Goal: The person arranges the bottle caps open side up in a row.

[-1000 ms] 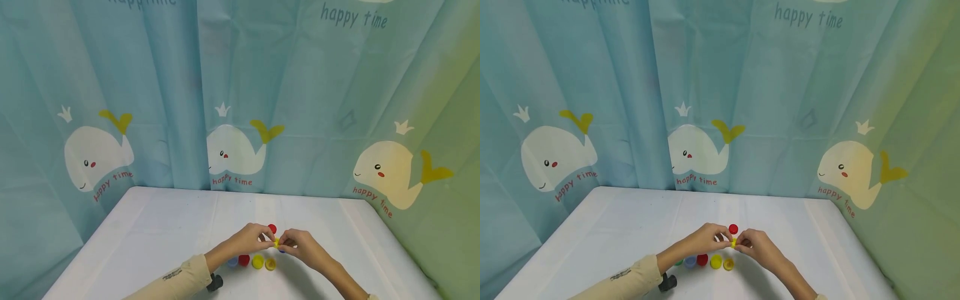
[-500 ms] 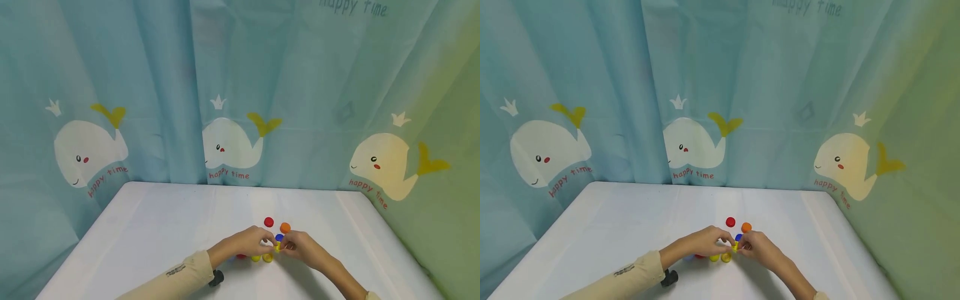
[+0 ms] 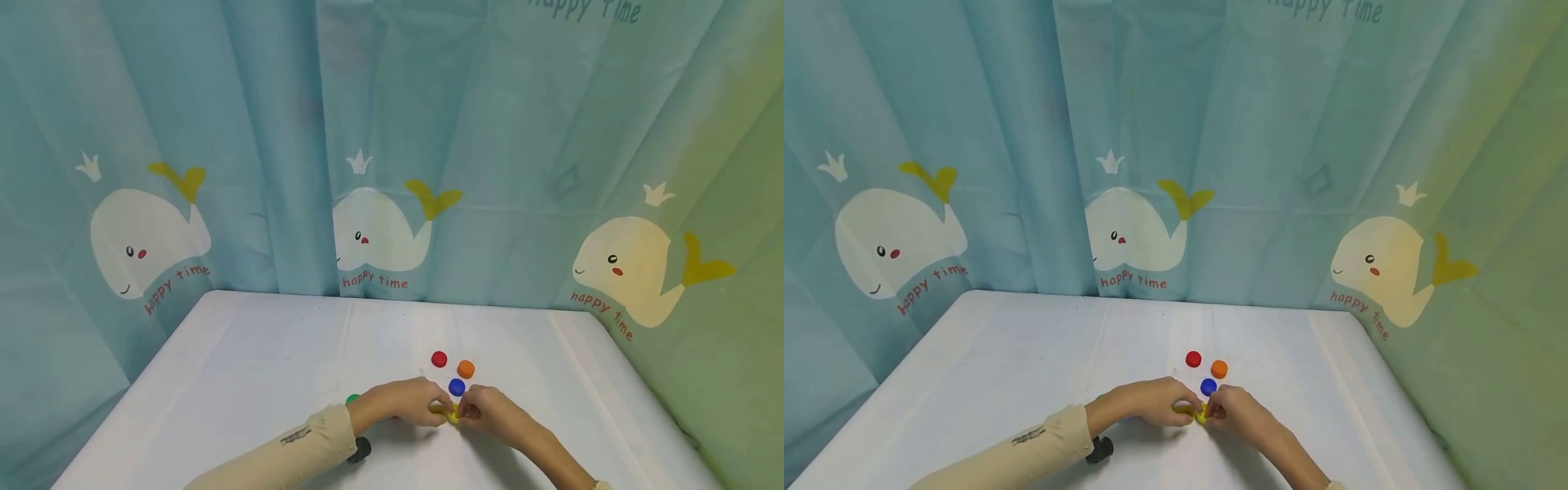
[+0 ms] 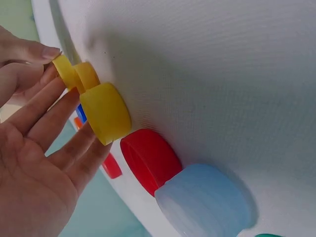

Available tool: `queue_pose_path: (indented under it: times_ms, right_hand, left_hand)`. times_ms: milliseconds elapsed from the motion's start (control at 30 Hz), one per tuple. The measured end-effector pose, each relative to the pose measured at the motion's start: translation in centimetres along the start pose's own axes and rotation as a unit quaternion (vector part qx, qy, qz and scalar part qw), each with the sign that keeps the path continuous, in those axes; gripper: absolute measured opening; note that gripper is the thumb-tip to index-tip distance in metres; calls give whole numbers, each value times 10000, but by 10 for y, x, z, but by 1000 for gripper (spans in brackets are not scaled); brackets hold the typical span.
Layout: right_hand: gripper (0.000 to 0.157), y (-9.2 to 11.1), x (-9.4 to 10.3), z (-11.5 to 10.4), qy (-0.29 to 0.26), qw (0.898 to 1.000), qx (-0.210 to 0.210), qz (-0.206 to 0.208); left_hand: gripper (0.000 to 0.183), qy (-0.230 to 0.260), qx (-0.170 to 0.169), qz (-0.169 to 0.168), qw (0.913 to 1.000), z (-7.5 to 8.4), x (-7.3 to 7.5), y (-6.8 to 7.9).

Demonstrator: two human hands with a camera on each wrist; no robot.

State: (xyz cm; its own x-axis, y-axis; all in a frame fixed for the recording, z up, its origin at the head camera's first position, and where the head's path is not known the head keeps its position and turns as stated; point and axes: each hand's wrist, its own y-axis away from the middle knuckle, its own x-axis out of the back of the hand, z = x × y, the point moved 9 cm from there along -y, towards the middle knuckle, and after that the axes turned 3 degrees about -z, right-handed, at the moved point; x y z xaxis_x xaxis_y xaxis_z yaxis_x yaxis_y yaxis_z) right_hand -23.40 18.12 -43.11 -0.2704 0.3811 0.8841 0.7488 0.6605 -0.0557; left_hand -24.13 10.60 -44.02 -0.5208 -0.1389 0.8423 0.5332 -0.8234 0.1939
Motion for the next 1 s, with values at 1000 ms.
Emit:
queue_pose_path:
  times_ms: [1000]
  right_hand:
    - [11,5,13,10,-107,9984,-553,-33]
  left_hand:
    - [30,-337,650,212,9971,-5,18,4]
